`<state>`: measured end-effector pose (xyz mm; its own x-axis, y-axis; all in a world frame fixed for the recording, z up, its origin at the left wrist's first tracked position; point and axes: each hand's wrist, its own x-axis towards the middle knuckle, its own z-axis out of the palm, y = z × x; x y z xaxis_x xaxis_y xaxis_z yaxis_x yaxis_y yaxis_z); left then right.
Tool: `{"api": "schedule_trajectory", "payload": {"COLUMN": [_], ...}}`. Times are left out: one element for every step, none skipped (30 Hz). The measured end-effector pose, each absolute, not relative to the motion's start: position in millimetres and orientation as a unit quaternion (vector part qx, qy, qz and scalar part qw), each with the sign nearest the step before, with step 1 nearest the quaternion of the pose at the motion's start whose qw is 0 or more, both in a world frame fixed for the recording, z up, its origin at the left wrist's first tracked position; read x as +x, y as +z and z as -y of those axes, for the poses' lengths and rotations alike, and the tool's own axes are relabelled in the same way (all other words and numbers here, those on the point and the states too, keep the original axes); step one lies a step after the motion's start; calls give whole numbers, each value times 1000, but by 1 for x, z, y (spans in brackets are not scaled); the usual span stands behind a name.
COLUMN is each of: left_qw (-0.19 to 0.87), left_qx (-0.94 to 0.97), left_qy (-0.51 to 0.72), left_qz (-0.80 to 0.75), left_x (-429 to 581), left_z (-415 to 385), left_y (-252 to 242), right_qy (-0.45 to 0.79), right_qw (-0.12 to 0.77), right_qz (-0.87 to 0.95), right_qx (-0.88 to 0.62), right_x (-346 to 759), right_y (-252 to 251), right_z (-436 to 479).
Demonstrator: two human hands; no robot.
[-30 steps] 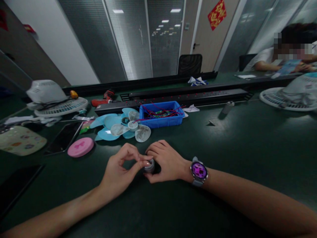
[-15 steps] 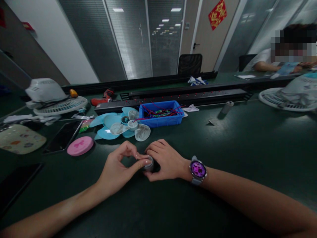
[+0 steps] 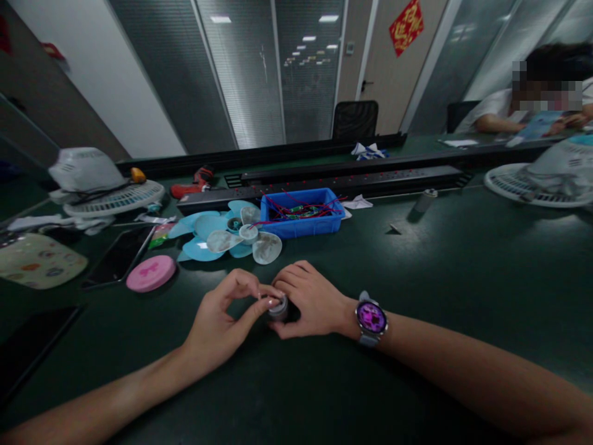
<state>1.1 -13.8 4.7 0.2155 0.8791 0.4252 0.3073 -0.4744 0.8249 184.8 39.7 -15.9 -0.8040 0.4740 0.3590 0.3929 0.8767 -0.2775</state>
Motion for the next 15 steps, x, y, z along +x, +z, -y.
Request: {"api": "schedule_trajectory", "payload": {"left_qw": [291,275,256,233,210,185,159,136,117,98,76,65,57,51,51], "left_qx": [708,692,673,653,634,620,615,615,632,659,684,698,710,718,722], "left_qy": [495,525,556,583,602,609,600,577,535,480,432,399,373,356,342], "left_qz": [-411,-411,-415,-423,-438,-459,-487,-520,-549,-570,-583,-591,-594,-596,-600], "left_x": [2,2,0,-2,-6,-12,-19,-27,-35,-42,-48,-53,-55,-56,-55], "left_z": [15,16,17,17,17,15,13,10,6,1,-3,-7,-9,-11,-11], "left_y": [6,8,10,11,11,9,6,2,-3,-9,-14,-19,-22,-24,-25], "right_qy": [95,95,94,93,93,93,93,92,92,92,92,91,90,89,87], "right_qw": [213,213,213,214,214,215,216,216,215,213,211,210,209,209,210], "right_qz": [945,945,945,945,945,945,946,946,946,946,947,947,947,947,947], "right_qx": [-230,-230,-230,-230,-228,-227,-226,-225,-225,-225,-226,-226,-226,-226,-225], "right_x": [185,185,186,186,186,186,186,186,187,187,187,187,187,187,187], "right_y": [-16,-16,-16,-16,-16,-16,-16,-15,-15,-15,-15,-15,-15,-15,-15], "right_z": [-40,-40,-40,-40,-40,-40,-40,-40,-41,-41,-41,-41,-41,-41,-41]}}
